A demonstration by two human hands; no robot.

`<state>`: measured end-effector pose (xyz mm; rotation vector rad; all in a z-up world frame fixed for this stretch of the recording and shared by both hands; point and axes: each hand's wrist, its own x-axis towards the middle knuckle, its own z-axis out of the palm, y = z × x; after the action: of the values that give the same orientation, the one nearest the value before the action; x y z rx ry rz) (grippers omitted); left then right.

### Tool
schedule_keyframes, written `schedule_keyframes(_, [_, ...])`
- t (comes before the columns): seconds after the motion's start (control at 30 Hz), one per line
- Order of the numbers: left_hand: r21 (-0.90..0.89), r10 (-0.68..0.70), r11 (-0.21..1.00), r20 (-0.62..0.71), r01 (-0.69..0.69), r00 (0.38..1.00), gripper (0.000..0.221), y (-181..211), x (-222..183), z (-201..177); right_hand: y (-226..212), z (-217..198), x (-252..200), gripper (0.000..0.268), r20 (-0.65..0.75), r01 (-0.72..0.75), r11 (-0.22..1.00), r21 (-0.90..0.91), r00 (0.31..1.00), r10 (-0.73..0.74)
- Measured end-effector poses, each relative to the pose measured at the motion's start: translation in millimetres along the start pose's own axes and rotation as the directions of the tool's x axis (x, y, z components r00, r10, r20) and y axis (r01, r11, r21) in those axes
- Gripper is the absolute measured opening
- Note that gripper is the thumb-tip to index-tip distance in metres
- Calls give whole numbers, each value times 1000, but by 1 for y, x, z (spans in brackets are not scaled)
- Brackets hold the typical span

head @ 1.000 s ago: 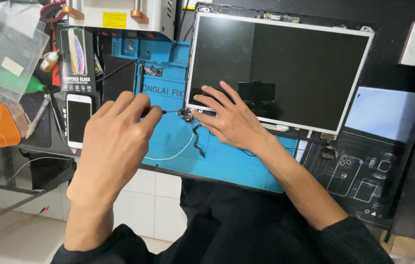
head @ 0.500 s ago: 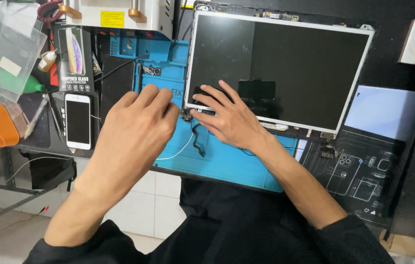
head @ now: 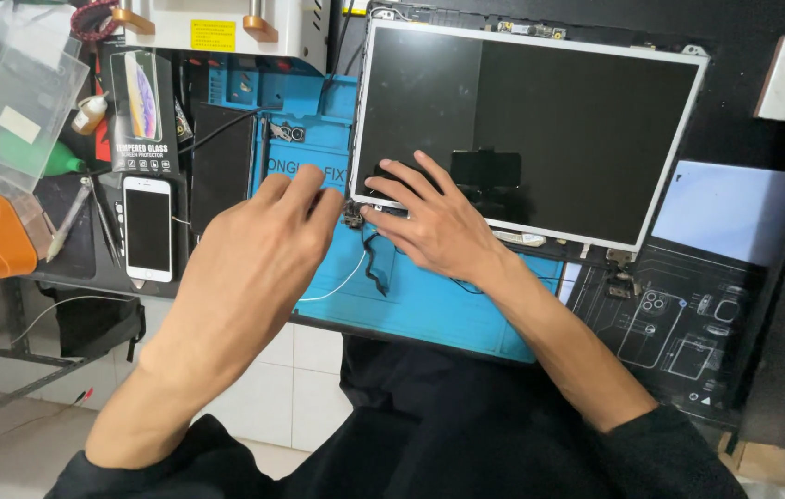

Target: Disassembling a laptop by removing the screen bezel and unscrewing internal components.

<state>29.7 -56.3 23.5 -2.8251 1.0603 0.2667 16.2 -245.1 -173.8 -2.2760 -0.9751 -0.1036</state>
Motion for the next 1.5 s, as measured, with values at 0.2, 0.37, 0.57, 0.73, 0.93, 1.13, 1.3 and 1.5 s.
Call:
schedule_keyframes(0.2, [34, -58, 998, 62, 55, 996, 16, -2, -3, 8, 1, 2, 0, 36, 10, -6, 1000, -12, 1000, 6])
schedule_keyframes(0.37, [-7, -43, 999, 17, 43, 999, 22, 3, 0, 0, 1, 2, -1, 36, 5, -3, 1000, -16, 1000, 3])
schedule_keyframes(0.57, [12, -58, 998, 38, 57, 998, 18, 0, -4, 5, 0, 0, 0, 37, 18, -6, 1000, -18, 1000, 6])
schedule_keyframes(0.73, [-6, -53, 999, -1, 53, 999, 20, 2, -4, 0, 1, 2, 0, 35, 3, 0, 1000, -13, 1000, 0])
schedule_keyframes(0.93, [56, -83, 995, 59, 80, 995, 11, 0, -9, 9, 1, 2, 0, 34, 6, -4, 1000, -11, 1000, 4])
schedule_keyframes(1.13, [38, -71, 997, 32, 70, 997, 21, 0, -6, 5, 0, 1, 0, 37, 13, -2, 1000, -8, 1000, 2])
schedule_keyframes(1.3, [8, -79, 997, 19, 79, 997, 16, 1, -5, 2, 1, 1, -1, 37, 5, -7, 1000, -9, 1000, 7])
schedule_keyframes(1.5, [-6, -108, 994, 58, 109, 992, 18, 1, -6, 0, 1, 2, 0, 35, 13, -2, 1000, -11, 1000, 2])
